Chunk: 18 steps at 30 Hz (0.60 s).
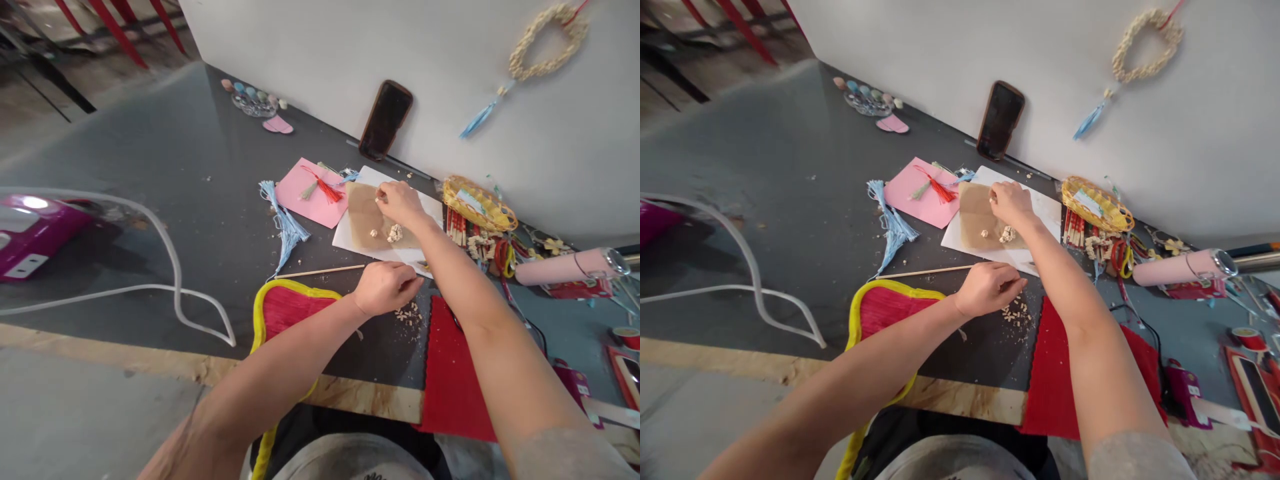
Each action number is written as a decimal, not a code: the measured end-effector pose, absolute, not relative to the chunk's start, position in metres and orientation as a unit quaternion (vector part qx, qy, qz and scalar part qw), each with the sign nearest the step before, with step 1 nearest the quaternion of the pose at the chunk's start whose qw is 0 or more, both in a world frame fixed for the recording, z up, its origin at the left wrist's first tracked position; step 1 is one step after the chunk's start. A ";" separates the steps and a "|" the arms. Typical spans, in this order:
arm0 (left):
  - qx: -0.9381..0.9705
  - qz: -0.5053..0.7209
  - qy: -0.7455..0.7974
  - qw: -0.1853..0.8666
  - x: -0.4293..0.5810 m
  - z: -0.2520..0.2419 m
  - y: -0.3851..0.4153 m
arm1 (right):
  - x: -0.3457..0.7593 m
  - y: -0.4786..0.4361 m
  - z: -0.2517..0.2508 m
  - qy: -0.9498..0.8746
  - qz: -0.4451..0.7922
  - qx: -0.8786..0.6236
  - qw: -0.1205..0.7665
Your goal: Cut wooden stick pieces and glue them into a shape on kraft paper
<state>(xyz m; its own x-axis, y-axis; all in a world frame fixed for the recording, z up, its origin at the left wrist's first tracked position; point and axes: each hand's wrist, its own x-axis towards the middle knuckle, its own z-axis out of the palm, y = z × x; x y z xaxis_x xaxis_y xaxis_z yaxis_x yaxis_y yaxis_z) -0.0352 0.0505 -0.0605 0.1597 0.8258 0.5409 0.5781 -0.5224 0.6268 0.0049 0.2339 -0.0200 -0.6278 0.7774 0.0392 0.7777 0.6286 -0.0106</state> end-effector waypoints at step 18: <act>0.748 0.442 0.468 0.160 -0.037 -0.059 0.052 | 0.020 0.236 -0.004 -0.903 0.000 -0.425 0.063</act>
